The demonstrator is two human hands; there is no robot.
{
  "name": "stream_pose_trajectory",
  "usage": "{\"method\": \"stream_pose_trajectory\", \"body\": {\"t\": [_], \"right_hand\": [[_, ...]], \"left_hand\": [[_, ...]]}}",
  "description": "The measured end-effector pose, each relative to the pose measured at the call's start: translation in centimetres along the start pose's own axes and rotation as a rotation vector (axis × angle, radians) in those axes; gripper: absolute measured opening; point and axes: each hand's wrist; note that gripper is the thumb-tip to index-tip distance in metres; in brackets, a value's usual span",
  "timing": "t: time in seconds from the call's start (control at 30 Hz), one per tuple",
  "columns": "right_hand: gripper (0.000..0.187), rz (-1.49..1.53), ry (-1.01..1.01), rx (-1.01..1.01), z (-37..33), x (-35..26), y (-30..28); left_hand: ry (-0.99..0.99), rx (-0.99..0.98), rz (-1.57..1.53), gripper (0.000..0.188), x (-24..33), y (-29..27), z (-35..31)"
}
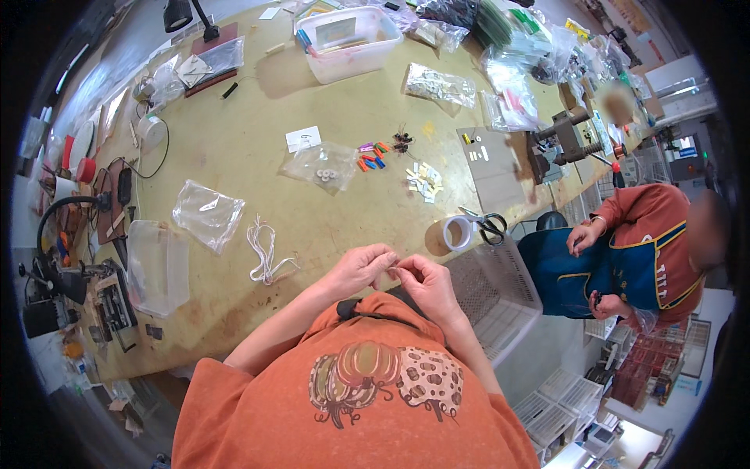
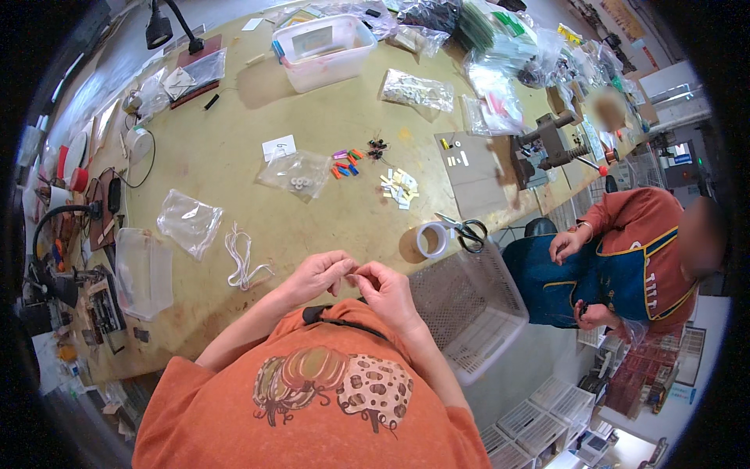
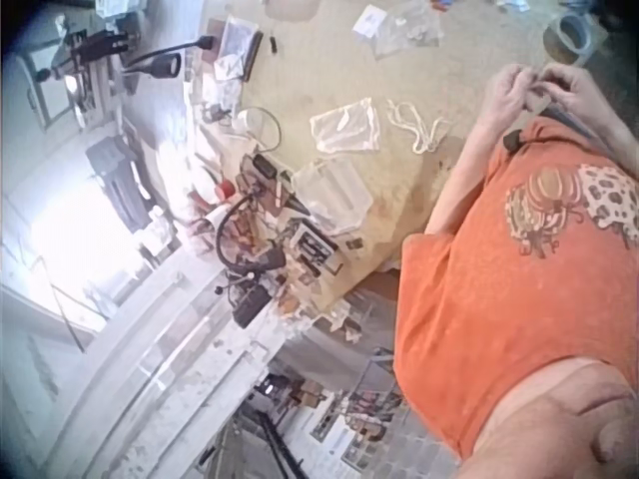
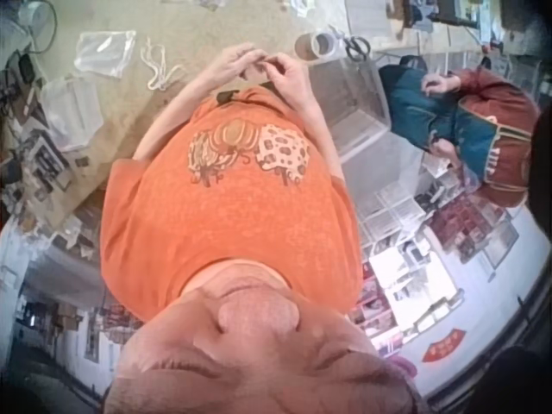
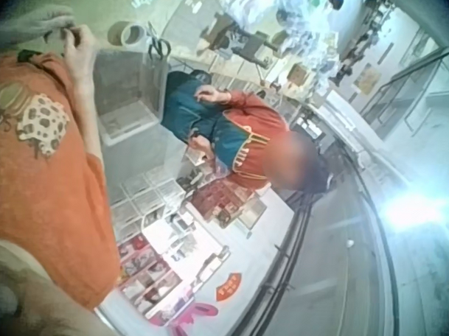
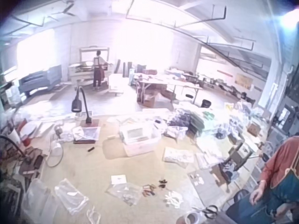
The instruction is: The person ties knots in white cords, threads small cylindrical components onto them, and cuts pieces of white tape with scissors. The cords and components are handled one at a time on a cluttered workbench.
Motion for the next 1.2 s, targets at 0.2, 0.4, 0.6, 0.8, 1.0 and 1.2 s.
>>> {"method": "stream_pose_trajectory", "body": {"t": [0.2,0.4,0.6,0.8,1.0,1.2], "right_hand": [[0.006,0.221,0.141,0.033,0.2,1.0,-0.3],[0.009,0.457,0.146,0.072,0.2,1.0,1.1],[0.012,0.485,0.178,-0.031,0.2,1.7,0.8],[0.011,0.575,0.299,-0.083,0.0,1.1,0.8],[0.014,0.540,0.294,-0.101,0.0,1.2,0.7],[0.015,0.544,0.316,-0.097,-0.1,0.1,0.1]], "left_hand": [[-0.164,-0.135,-0.488,0.018,-1.7,-1.9,-0.2],[0.061,-0.008,-0.289,0.020,-0.5,0.2,-1.1],[0.512,0.282,0.423,0.026,-1.3,1.1,-1.0],[0.620,0.329,0.760,0.020,0.1,1.4,-1.3],[0.640,0.270,0.881,0.023,0.3,1.6,-1.9],[0.440,0.240,0.534,0.028,0.6,0.6,-2.0]]}}
Point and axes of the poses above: each hand's wrist, its own z-axis towards the middle knuckle, its own y-axis out of the palm, x = y × z, and after that the axes turned 2 degrees about x, right-handed
